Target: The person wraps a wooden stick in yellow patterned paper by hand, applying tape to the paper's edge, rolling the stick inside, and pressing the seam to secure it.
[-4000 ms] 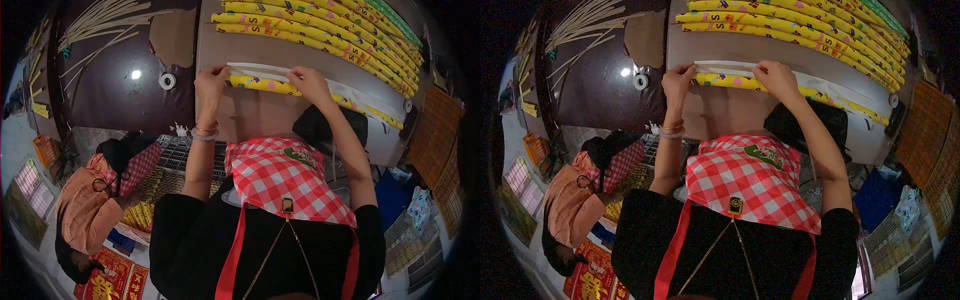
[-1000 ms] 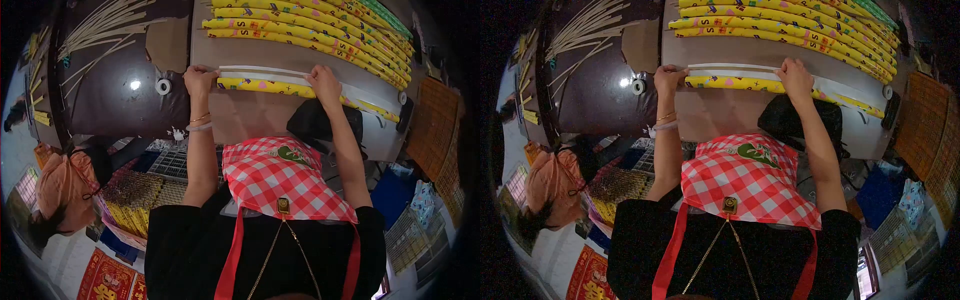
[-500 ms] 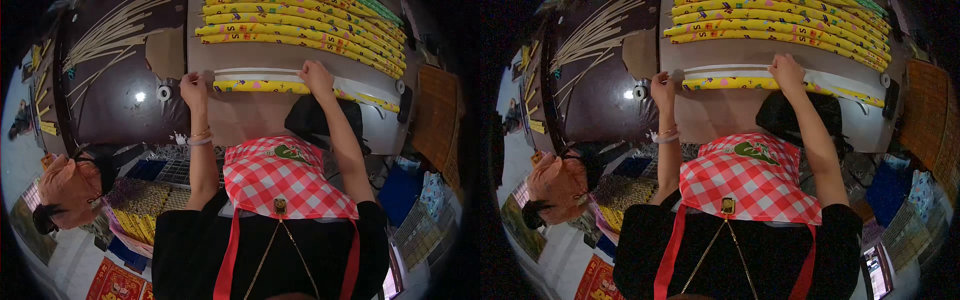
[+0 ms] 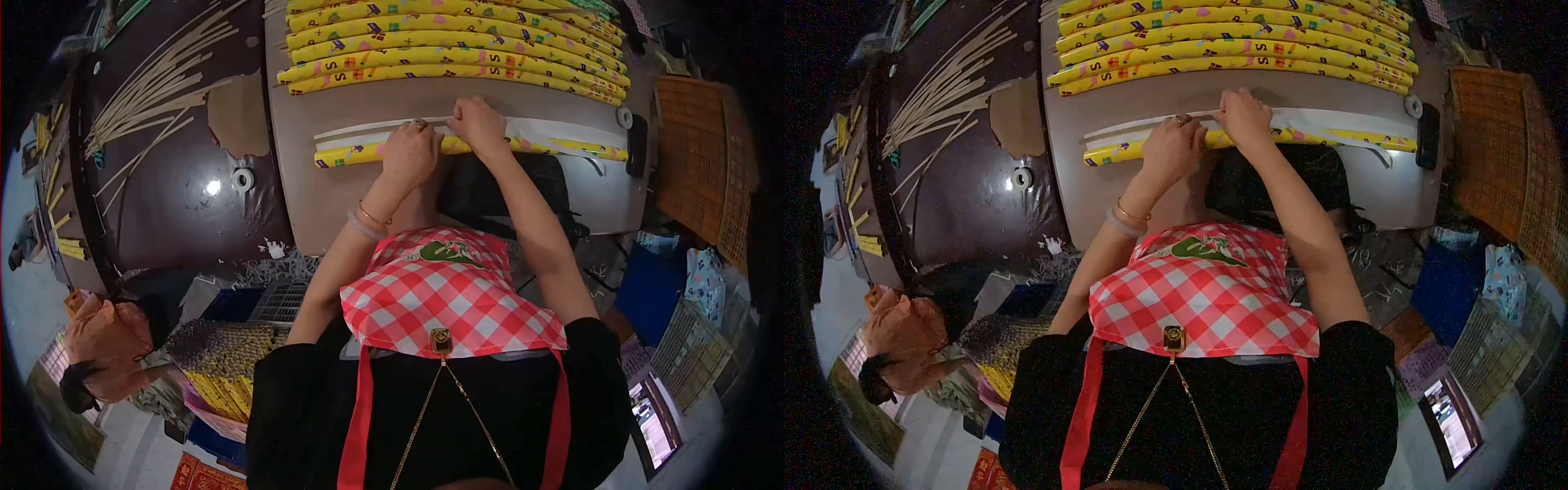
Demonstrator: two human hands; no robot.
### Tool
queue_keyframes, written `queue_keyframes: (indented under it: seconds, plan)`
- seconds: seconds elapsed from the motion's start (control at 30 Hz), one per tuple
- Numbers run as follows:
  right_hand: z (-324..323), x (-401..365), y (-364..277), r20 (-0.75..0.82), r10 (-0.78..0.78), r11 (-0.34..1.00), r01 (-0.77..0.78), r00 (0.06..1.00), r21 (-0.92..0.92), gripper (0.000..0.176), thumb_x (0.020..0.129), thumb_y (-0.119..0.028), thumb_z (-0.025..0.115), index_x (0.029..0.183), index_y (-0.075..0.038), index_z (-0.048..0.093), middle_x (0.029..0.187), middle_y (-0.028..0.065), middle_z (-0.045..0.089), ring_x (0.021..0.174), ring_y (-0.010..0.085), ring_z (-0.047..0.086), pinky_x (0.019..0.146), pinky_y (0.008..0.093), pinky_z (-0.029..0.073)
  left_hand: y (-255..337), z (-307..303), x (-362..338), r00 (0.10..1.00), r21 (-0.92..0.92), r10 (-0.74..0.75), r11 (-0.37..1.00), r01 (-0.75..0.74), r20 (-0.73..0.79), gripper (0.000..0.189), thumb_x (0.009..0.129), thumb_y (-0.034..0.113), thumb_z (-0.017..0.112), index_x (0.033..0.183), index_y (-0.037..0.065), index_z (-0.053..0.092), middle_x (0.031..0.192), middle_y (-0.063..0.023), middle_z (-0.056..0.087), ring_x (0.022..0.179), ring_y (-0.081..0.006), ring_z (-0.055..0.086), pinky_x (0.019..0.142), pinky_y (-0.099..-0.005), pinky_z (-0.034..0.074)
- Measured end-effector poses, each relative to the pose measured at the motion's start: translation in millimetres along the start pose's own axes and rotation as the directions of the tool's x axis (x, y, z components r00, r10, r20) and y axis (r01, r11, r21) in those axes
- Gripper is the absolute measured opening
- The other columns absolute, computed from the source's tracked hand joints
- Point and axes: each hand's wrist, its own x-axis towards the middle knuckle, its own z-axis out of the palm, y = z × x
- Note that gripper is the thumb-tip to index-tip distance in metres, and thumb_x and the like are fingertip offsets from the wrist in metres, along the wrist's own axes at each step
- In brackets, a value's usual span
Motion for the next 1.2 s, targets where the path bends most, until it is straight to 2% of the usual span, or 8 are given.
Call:
queue_keyframes:
  seconds: [0.2, 0.53, 0.73, 0.83, 0.93, 1.03, 1.13, 1.2]
  plan:
    - [-2.0, -1.0, -2.0, 0.004, 0.001, 1.000, -0.001, 1.000, -0.015, 0.020, 0.068, -0.023, 0.067, 0.074, -0.009, 0.055, 0.083, 0.0099, 0.054, 0.076, 0.0312, 0.057, 0.066, 0.0432, 0.045, -10.0, 5.2, -4.6, 1.000, 0.034, -0.006, 0.999, 0.007, -0.006, 0.018, 0.084, 0.016, 0.046, 0.083, 0.003, 0.059, 0.084, -0.0135, 0.058, 0.081, -0.0311, 0.055, 0.070, -0.0394, 0.045]
    - [1.4, 1.7, 1.7, 0.047, 0.037, 0.999, -0.037, 0.998, -0.004, 0.018, 0.068, -0.023, 0.066, 0.074, -0.010, 0.055, 0.083, 0.0098, 0.053, 0.082, 0.0310, 0.055, 0.070, 0.0436, 0.043, -54.5, -21.0, -9.8, 0.998, -0.144, -0.050, 0.989, 0.046, -0.026, 0.026, 0.082, 0.018, 0.046, 0.073, -0.002, 0.061, 0.084, -0.0162, 0.061, 0.075, -0.0341, 0.058, 0.068, -0.0405, 0.048]
    - [4.8, -0.3, 3.9, -0.041, 0.006, 1.000, -0.006, 0.999, -0.019, 0.020, 0.068, -0.028, 0.066, 0.073, -0.012, 0.055, 0.078, 0.0071, 0.053, 0.077, 0.0279, 0.056, 0.065, 0.0405, 0.044, -71.2, -46.3, -12.3, 0.947, -0.344, -0.239, 0.889, 0.303, 0.217, 0.029, 0.082, 0.023, 0.047, 0.076, -0.002, 0.062, 0.073, -0.0191, 0.061, 0.070, -0.0362, 0.059, 0.068, -0.0403, 0.047]
    - [4.8, -0.9, 3.6, -0.049, 0.013, 1.000, -0.014, 0.999, -0.007, 0.020, 0.068, -0.029, 0.066, 0.072, -0.012, 0.055, 0.079, 0.0070, 0.053, 0.077, 0.0282, 0.056, 0.066, 0.0412, 0.044, -78.7, -59.6, -11.5, 0.947, -0.150, -0.279, 0.941, 0.303, 0.161, 0.029, 0.081, 0.025, 0.048, 0.081, 0.001, 0.064, 0.071, -0.0184, 0.061, 0.070, -0.0356, 0.059, 0.068, -0.0398, 0.047]
    - [-1.4, -0.3, -0.9, 0.030, 0.061, 0.998, -0.060, 0.998, -0.030, 0.021, 0.068, -0.029, 0.066, 0.072, -0.012, 0.055, 0.080, 0.0068, 0.053, 0.078, 0.0280, 0.056, 0.067, 0.0421, 0.043, -85.0, -76.4, -11.2, 0.852, -0.054, -0.387, 0.901, 0.431, 0.351, 0.032, 0.085, 0.029, 0.046, 0.095, 0.006, 0.065, 0.083, -0.0145, 0.064, 0.076, -0.0254, 0.063, 0.067, -0.0324, 0.047]
    - [-1.4, -2.4, -2.2, -0.011, 0.041, 0.999, -0.042, 0.999, -0.018, 0.022, 0.068, -0.029, 0.067, 0.072, -0.012, 0.055, 0.080, 0.0068, 0.053, 0.079, 0.0277, 0.056, 0.067, 0.0425, 0.043, -99.1, -81.3, -18.6, 0.879, -0.165, -0.367, 0.888, 0.429, 0.305, 0.030, 0.082, 0.029, 0.048, 0.087, 0.005, 0.065, 0.074, -0.0163, 0.062, 0.069, -0.0323, 0.060, 0.064, -0.0359, 0.047]
    - [0.5, -2.2, -1.7, -0.016, 0.040, 0.998, -0.041, 0.999, -0.037, 0.022, 0.068, -0.030, 0.066, 0.072, -0.012, 0.055, 0.079, 0.0069, 0.053, 0.079, 0.0274, 0.056, 0.067, 0.0424, 0.043, -108.5, -88.7, -25.0, 0.883, -0.224, -0.343, 0.878, 0.423, 0.321, 0.030, 0.083, 0.027, 0.047, 0.091, 0.006, 0.066, 0.078, -0.0131, 0.064, 0.070, -0.0268, 0.062, 0.063, -0.0336, 0.048]
    - [1.6, -2.1, -1.0, -0.018, 0.046, 0.999, -0.046, 0.999, -0.021, 0.021, 0.068, -0.030, 0.066, 0.072, -0.012, 0.055, 0.079, 0.0069, 0.053, 0.079, 0.0275, 0.056, 0.067, 0.0423, 0.043, -106.7, -96.5, -28.1, 0.805, -0.336, -0.462, 0.742, 0.581, 0.372, 0.028, 0.084, 0.023, 0.045, 0.093, 0.006, 0.066, 0.082, -0.0104, 0.065, 0.075, -0.0209, 0.063, 0.065, -0.0315, 0.049]
